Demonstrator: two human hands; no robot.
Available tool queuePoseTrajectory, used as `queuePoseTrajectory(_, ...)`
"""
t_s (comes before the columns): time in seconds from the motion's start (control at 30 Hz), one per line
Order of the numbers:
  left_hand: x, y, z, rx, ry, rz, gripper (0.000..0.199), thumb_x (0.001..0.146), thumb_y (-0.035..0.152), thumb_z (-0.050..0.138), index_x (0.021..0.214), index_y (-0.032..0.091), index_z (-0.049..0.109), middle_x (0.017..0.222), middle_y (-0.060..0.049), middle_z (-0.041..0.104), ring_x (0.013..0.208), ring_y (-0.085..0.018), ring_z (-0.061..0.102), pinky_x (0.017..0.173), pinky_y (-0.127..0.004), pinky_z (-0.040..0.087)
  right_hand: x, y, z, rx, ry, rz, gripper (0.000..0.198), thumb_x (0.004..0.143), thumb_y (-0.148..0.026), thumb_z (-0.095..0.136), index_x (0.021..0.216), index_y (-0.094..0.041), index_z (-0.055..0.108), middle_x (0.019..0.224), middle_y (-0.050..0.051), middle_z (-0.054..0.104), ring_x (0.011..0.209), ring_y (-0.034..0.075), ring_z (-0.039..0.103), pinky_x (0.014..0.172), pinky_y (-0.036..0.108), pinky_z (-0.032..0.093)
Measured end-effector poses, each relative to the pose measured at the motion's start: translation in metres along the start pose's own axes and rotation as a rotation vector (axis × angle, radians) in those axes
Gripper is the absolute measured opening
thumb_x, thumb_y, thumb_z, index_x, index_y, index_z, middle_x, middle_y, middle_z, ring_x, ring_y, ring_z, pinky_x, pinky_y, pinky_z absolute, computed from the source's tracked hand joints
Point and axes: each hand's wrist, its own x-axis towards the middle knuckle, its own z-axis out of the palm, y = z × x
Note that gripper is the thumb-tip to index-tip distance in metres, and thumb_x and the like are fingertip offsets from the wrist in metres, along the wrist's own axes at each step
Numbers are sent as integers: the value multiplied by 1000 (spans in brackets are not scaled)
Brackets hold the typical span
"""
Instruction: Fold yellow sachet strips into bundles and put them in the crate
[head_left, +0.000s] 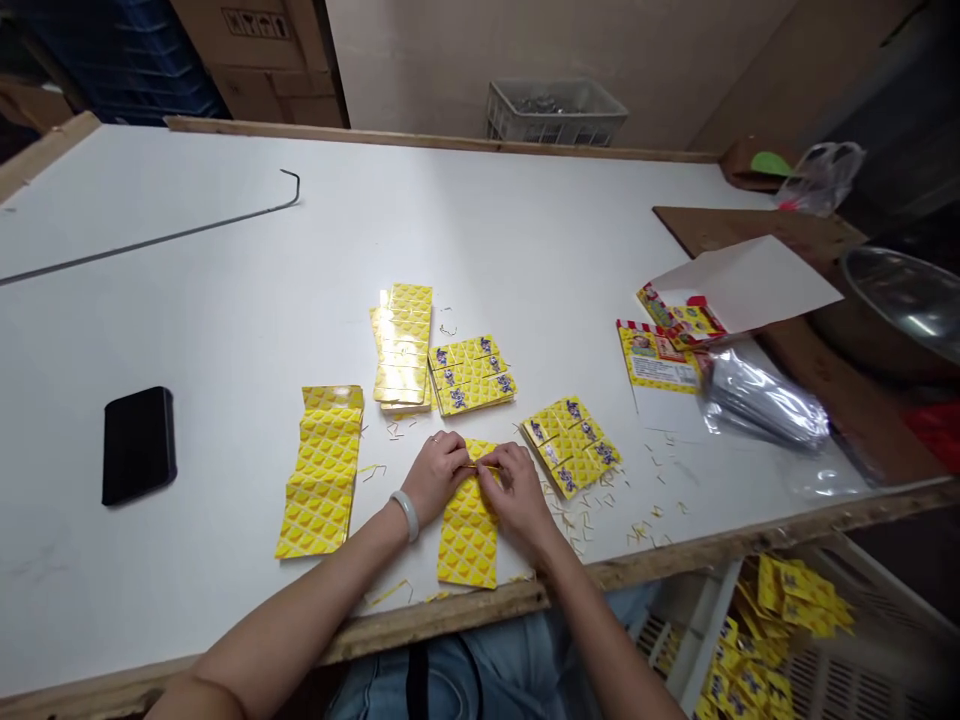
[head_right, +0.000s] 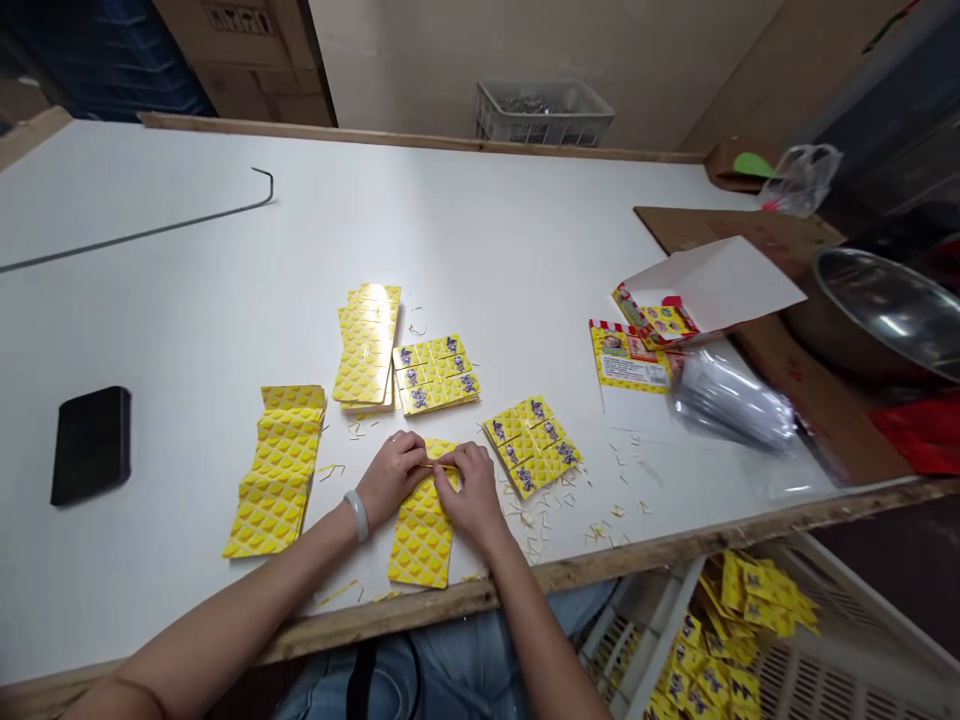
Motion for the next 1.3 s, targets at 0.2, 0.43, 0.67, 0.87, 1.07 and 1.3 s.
queuePoseTrajectory(0.2, -1, 0, 0, -4, 66, -19, 6, 79, 16, 60, 76, 16, 54, 93, -7, 49, 85, -19, 48, 74, -35, 46, 15, -11, 12, -96, 28, 264, 20, 79, -32, 57, 63, -20, 61, 73, 4, 62, 76, 20, 51, 69, 32, 37)
queuePoseTrajectory(0.43, 1, -1, -5, -92, 57, -15, 20, 77, 27, 65, 90, 16, 54, 95, -7, 50, 89, -21, 50, 78, -38, 48, 6, -22, -6, -173, 413, 15, 21, 89, -29, 45, 73, -19, 55, 76, 4, 59, 78, 18, 50, 76, 33, 40)
queuePoseTrajectory(0.67, -20, 26, -46, -91, 86, 237, 55, 76, 36, 65, 125, 23, 45, 119, -11, 43, 111, -24, 45, 97, -42, 40, -83, 20, -74, -536, 592, -36, 25, 80, -38, 61, 93, -16, 58, 113, 15, 53, 114, 30, 42, 96, 51, 34)
queuePoseTrajectory(0.87, -49, 21, -21, -33, -158, 216, 28, 79, 41, 62, 98, 19, 61, 100, -9, 55, 94, -20, 51, 80, -36, 46, -85, -1, -38, -72, 237, -121, 23, 84, -21, 52, 107, -21, 54, 103, 7, 59, 101, 20, 52, 89, 37, 45)
queuePoseTrajectory(1.07, -44, 13, -5, -127, -108, 191, 18, 86, 25, 53, 72, 16, 58, 84, -4, 52, 77, -13, 50, 68, -26, 44, -69, -14, -8, -58, 39, -127, 20, 79, -16, 55, 97, -21, 62, 92, 5, 58, 93, 20, 51, 83, 36, 44)
queuePoseTrajectory(1.3, -48, 14, -2, -21, -70, 232, 18, 87, 22, 49, 71, 18, 56, 82, -4, 53, 76, -14, 52, 68, -27, 47, -68, -15, -2, -133, 52, -64, 18, 79, -19, 59, 94, -23, 69, 89, 5, 57, 91, 20, 49, 81, 34, 41)
